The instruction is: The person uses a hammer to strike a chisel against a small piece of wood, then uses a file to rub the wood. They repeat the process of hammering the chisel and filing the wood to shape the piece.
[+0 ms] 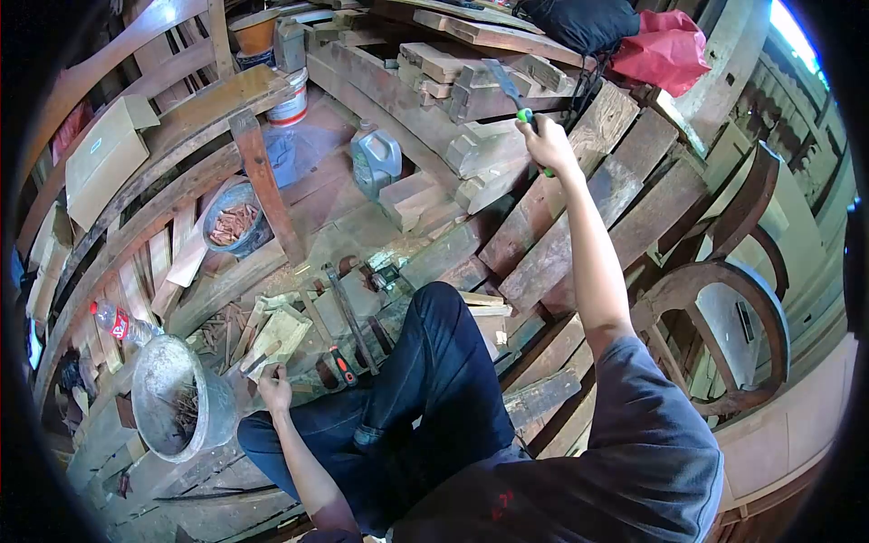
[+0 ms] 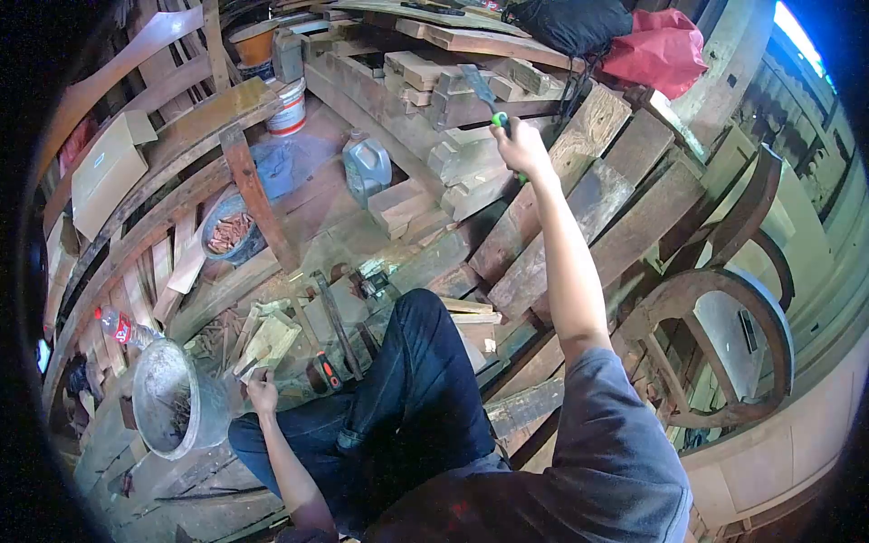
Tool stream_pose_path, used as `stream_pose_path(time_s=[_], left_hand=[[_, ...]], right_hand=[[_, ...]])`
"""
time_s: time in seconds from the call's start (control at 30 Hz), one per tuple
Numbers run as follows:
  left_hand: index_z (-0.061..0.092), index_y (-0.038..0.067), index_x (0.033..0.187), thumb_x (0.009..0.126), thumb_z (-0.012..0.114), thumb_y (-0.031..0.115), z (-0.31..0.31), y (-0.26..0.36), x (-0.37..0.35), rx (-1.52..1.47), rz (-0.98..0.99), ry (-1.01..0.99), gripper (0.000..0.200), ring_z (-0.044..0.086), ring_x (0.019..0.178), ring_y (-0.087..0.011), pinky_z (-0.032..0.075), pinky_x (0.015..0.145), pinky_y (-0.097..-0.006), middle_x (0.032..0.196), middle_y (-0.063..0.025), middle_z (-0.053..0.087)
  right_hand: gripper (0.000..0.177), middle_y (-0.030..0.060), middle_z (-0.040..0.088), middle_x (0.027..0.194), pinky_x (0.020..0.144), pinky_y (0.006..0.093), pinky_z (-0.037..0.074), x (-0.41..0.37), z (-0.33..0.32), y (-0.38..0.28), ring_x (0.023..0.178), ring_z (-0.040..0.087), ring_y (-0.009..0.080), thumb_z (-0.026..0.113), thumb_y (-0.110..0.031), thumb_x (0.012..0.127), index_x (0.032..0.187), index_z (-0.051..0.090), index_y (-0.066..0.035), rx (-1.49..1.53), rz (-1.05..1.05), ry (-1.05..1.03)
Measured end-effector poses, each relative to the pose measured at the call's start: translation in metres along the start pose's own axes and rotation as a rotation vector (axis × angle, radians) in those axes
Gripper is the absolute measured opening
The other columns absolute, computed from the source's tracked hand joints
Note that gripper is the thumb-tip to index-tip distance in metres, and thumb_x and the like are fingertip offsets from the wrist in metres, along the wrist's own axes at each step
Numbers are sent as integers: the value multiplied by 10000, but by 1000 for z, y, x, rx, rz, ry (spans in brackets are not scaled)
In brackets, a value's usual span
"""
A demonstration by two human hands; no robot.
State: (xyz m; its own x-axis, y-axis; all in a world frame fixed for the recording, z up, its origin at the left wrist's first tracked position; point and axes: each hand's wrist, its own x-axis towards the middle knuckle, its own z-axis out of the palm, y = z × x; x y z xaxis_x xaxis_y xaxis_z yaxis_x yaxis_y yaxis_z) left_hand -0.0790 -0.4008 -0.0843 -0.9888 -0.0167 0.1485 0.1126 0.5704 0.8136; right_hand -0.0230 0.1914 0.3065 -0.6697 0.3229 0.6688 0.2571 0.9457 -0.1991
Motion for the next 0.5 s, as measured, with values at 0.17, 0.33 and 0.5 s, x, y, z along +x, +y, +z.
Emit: stream_pose_path(time_s=[0.17, 0.33, 0.5], left_hand=[[697, -5, 928, 860, 634, 115, -4, 8, -1, -24, -9, 5, 151, 649, 716, -219, 503, 716, -336, 790, -130, 685], [701, -10, 931, 867, 634, 129, 3, -3, 5, -43, 54, 42, 167, 652, 743, -215, 501, 731, -329, 819, -136, 692], [688, -20, 943, 892, 631, 159, -7, 23, -3, -43, -34, -3, 195, 643, 793, -198, 488, 770, -308, 833, -125, 691]], right_hand=[[457, 306, 651, 832, 779, 502, 513, -11, 17, -2, 891, 642, 467, 577, -390, 913, 953, 594, 66, 207, 374, -327], [407, 305, 649, 830, 769, 503, 511, -73, 28, 22, 863, 646, 462, 606, -340, 892, 969, 612, 60, -94, 130, -487], [243, 271, 606, 707, 618, 490, 486, -171, 41, -73, 704, 633, 443, 631, -205, 858, 885, 550, 23, 221, 124, -341]])
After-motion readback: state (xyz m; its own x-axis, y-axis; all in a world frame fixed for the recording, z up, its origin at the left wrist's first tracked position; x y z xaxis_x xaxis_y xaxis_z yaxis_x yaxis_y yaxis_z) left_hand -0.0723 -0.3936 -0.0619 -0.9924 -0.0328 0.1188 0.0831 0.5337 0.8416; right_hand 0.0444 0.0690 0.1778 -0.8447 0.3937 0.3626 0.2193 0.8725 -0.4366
